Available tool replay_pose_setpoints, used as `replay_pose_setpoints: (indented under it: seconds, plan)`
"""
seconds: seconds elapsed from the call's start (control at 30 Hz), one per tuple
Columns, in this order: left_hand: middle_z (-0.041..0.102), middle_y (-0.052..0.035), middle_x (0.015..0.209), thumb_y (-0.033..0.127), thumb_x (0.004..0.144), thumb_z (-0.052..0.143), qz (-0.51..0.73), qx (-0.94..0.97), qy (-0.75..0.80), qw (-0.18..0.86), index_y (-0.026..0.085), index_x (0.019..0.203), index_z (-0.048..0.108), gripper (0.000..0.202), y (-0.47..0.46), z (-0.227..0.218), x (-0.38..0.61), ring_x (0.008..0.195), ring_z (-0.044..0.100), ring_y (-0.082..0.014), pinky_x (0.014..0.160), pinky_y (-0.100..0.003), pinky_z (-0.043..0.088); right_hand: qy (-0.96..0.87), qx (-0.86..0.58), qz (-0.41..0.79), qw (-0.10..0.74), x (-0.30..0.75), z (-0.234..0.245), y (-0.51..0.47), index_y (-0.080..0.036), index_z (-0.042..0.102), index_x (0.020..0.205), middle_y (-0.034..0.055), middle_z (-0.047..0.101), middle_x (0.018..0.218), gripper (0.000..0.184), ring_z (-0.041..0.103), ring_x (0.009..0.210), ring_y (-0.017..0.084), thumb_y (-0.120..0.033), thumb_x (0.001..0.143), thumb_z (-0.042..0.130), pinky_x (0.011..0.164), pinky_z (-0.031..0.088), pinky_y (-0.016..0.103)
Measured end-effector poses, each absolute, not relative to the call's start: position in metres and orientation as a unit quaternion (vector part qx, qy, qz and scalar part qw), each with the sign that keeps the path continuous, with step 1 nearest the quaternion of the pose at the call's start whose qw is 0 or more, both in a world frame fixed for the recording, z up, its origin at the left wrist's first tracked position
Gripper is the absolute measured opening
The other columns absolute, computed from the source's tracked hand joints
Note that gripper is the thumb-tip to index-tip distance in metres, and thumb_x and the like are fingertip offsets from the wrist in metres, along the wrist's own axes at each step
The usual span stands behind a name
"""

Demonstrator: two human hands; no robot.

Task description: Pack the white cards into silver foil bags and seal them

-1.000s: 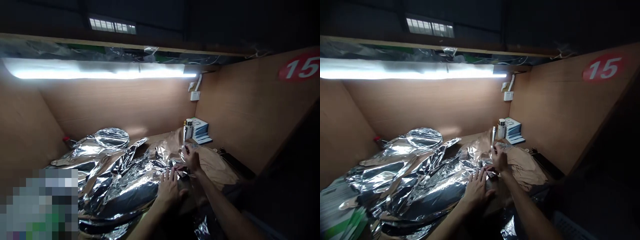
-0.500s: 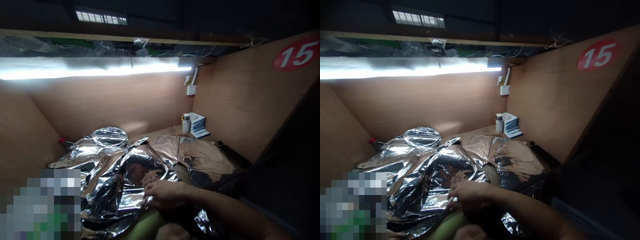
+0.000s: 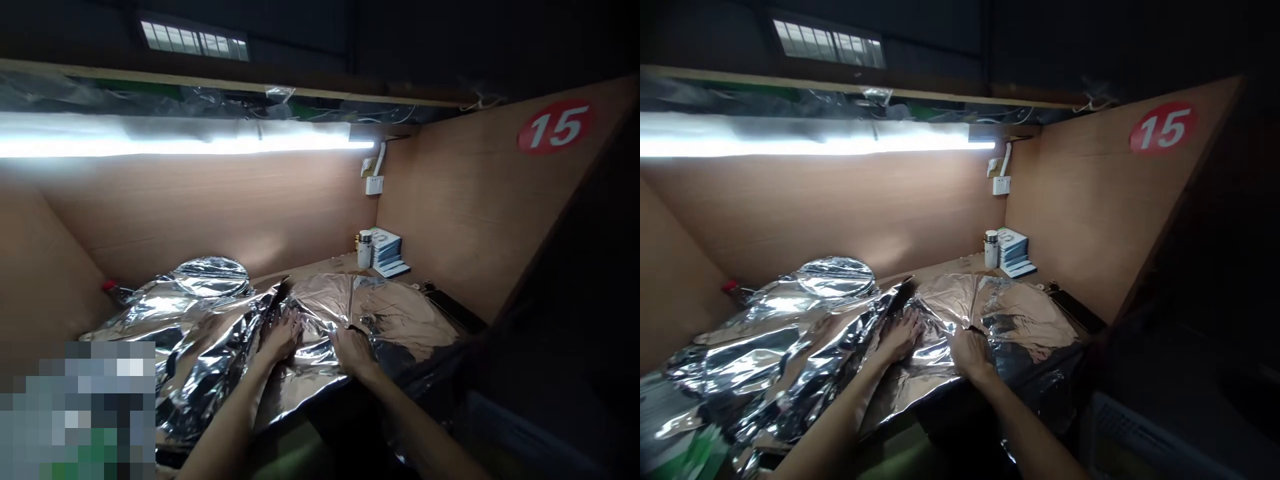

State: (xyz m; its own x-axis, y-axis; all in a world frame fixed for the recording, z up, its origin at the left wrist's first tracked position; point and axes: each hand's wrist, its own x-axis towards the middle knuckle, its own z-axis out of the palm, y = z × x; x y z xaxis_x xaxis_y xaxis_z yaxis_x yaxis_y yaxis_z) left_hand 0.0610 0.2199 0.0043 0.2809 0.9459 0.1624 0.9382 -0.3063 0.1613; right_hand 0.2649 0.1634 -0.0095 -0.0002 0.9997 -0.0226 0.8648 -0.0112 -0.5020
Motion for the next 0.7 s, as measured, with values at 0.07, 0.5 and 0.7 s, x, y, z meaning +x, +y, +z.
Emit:
replay_pose_setpoints:
  seconds: [0.07, 0.5, 0.7]
  plan:
    - [0.047, -0.0125, 0.162, 0.029, 0.101, 0.048, 0.106, 0.805, 0.583, 0.024, 0.022, 0.137, 0.064, 0.041, 0.212, 0.005, 0.054, 0.152, 0.040, -0.0297, 0.124, -0.052, 0.030, -0.687, -0.656, 0.250, 0.186, 0.268, -0.003, 0.177, -0.014, 0.075, 0.100, 0.0174, 0.078, 0.097, 0.030, 0.074, 0.092, 0.032, -0.041, 0.094, 0.062, 0.078, 0.051, 0.036]
    - [0.055, -0.0058, 0.157, 0.020, 0.094, 0.058, 0.365, 0.826, 0.392, -0.175, 0.034, 0.152, 0.049, 0.060, 0.048, 0.011, -0.017, 0.148, 0.047, -0.0292, 0.123, -0.052, 0.038, -0.649, -0.338, 0.519, 0.442, 0.196, 0.180, 0.286, -0.015, 0.060, 0.069, -0.0022, 0.058, 0.059, 0.013, 0.052, 0.053, 0.009, -0.014, 0.080, 0.068, 0.051, 0.043, 0.020]
    - [0.067, -0.0108, 0.144, 0.052, 0.081, 0.068, 0.389, 0.675, 0.625, 0.044, 0.027, 0.129, 0.071, 0.054, 0.102, 0.005, -0.029, 0.145, 0.048, -0.0389, 0.123, -0.053, 0.036, -0.658, -0.304, 0.507, 0.465, 0.297, 0.229, 0.280, -0.010, 0.069, 0.084, 0.0005, 0.065, 0.068, 0.018, 0.056, 0.054, 0.009, -0.023, 0.081, 0.081, 0.049, 0.041, 0.018]
